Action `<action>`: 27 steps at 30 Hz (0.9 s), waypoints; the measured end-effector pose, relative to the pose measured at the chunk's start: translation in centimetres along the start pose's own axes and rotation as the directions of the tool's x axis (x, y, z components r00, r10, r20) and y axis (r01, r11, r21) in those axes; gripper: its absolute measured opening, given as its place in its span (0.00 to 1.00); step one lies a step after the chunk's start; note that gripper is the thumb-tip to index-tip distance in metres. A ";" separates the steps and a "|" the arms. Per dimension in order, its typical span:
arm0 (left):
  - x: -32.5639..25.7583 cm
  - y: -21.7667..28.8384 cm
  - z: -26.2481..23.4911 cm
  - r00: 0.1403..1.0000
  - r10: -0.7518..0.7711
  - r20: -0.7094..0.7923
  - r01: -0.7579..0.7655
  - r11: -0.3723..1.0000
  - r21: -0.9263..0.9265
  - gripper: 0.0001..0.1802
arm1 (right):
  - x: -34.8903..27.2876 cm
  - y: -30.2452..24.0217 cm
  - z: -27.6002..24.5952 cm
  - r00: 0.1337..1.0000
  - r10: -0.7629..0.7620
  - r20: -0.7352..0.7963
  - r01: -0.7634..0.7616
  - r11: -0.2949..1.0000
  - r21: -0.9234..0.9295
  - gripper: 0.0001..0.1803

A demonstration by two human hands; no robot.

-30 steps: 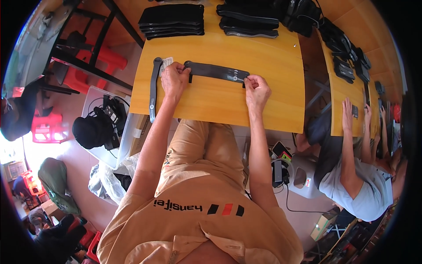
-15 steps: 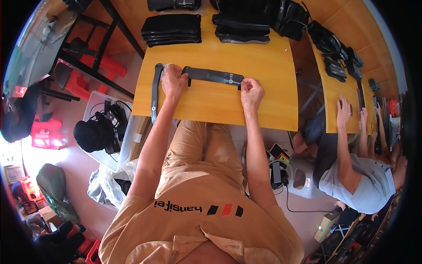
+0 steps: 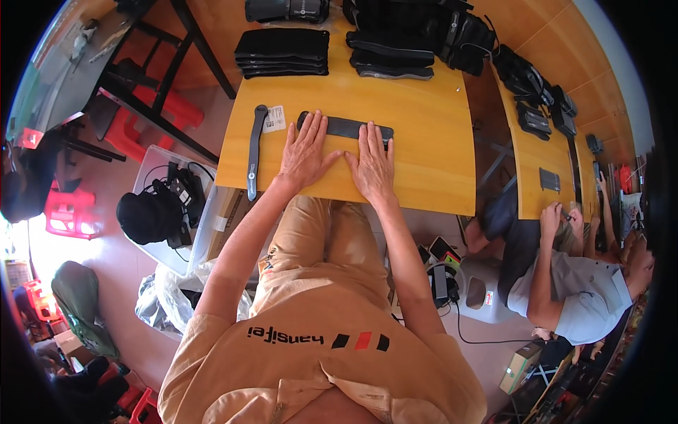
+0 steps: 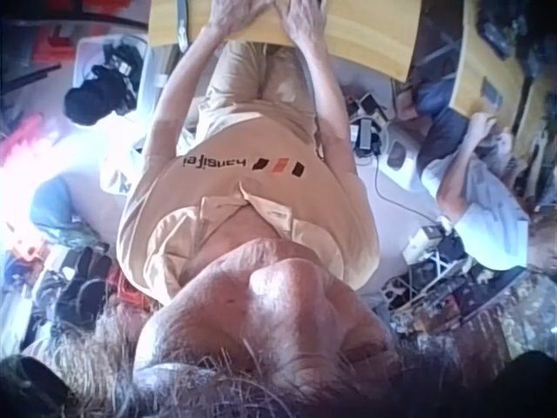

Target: Assembling and inspecting black textile components or straps at a manufacturing workstation.

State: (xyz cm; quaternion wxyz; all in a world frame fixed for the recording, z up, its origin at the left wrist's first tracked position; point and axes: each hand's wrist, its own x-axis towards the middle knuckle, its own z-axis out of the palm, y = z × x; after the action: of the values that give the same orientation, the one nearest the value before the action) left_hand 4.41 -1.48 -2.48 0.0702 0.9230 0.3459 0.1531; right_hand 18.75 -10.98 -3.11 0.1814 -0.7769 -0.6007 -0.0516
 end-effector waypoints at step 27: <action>-9.4 -5.0 -7.2 0.766 -0.641 0.039 0.634 0.745 -0.208 0.26 | -2.9 6.0 -1.6 0.862 0.422 -0.280 -0.219 0.809 0.545 0.16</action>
State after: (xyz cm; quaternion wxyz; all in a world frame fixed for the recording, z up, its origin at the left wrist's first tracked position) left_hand -7.77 -3.82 0.95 0.2085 0.7340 0.6232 0.1713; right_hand 23.85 -15.50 -3.78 0.4958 -0.7695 -0.4022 -0.0166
